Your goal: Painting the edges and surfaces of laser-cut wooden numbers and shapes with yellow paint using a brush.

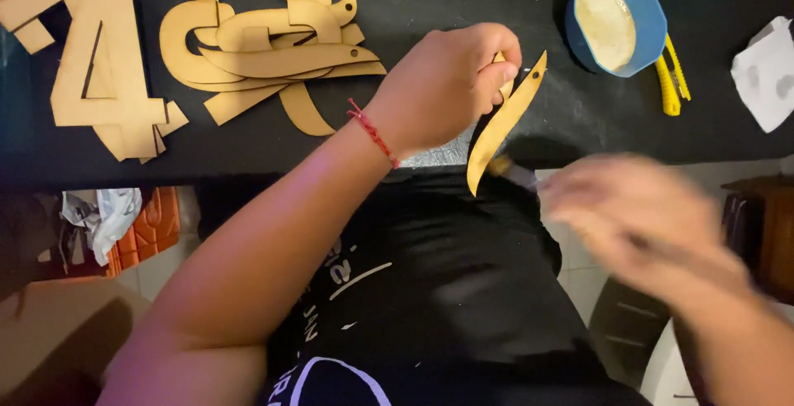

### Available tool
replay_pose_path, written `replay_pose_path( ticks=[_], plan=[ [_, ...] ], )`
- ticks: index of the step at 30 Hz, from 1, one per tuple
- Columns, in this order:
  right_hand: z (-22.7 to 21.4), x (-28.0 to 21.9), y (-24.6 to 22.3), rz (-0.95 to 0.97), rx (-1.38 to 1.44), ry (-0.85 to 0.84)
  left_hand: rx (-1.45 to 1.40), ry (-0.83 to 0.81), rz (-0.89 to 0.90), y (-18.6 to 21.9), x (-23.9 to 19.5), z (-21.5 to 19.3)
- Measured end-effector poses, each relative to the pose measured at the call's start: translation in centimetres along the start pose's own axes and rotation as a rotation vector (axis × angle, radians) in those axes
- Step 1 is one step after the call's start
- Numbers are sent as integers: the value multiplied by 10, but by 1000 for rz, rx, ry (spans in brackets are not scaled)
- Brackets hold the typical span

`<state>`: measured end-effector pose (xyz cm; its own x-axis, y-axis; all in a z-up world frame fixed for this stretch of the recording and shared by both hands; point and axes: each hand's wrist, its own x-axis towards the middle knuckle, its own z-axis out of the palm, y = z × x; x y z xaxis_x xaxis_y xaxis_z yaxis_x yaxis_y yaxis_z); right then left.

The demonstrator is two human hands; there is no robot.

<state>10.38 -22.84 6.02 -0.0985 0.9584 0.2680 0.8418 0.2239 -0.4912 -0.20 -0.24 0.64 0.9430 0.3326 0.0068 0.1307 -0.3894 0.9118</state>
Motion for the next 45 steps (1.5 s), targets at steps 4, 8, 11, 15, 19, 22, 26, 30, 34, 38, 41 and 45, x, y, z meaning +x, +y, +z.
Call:
replay_pose_path(
  ticks=[4, 8, 11, 15, 19, 22, 26, 30, 34, 38, 41, 45],
  plan=[
    [-51, -31, 49, 329, -154, 350, 70, 18, 30, 0, 5, 1],
    [-62, -8, 98, 284, -210, 387, 36, -40, -80, 19, 0, -5],
    [-51, 15, 104, 169, -169, 289, 20, -37, -131, 18, 0, -6],
    [-39, 20, 109, 306, -112, 338, -9, -44, -165, 16, -1, -5],
    [-38, 23, 113, 293, -79, 361, 9, -68, -176, 18, 1, -7],
    [-36, 26, 118, 294, -43, 367, -1, -57, -157, 16, 1, -5],
    [-32, 32, 116, 277, -53, 331, -29, -31, -124, 13, 1, -4],
    [-31, 30, 120, 398, -4, 261, -16, -51, -170, 18, 0, -8],
    [-25, 20, 134, 428, -91, 252, 7, -29, -130, 14, 1, -4],
    [-23, 19, 134, 399, -102, 265, 13, -48, -133, 14, 1, -5],
    [-23, 14, 143, 432, -83, 323, 11, -62, -152, 16, 1, -6],
    [-21, 8, 154, 362, 378, 594, 23, -62, -144, 15, 1, -6]
  ],
)
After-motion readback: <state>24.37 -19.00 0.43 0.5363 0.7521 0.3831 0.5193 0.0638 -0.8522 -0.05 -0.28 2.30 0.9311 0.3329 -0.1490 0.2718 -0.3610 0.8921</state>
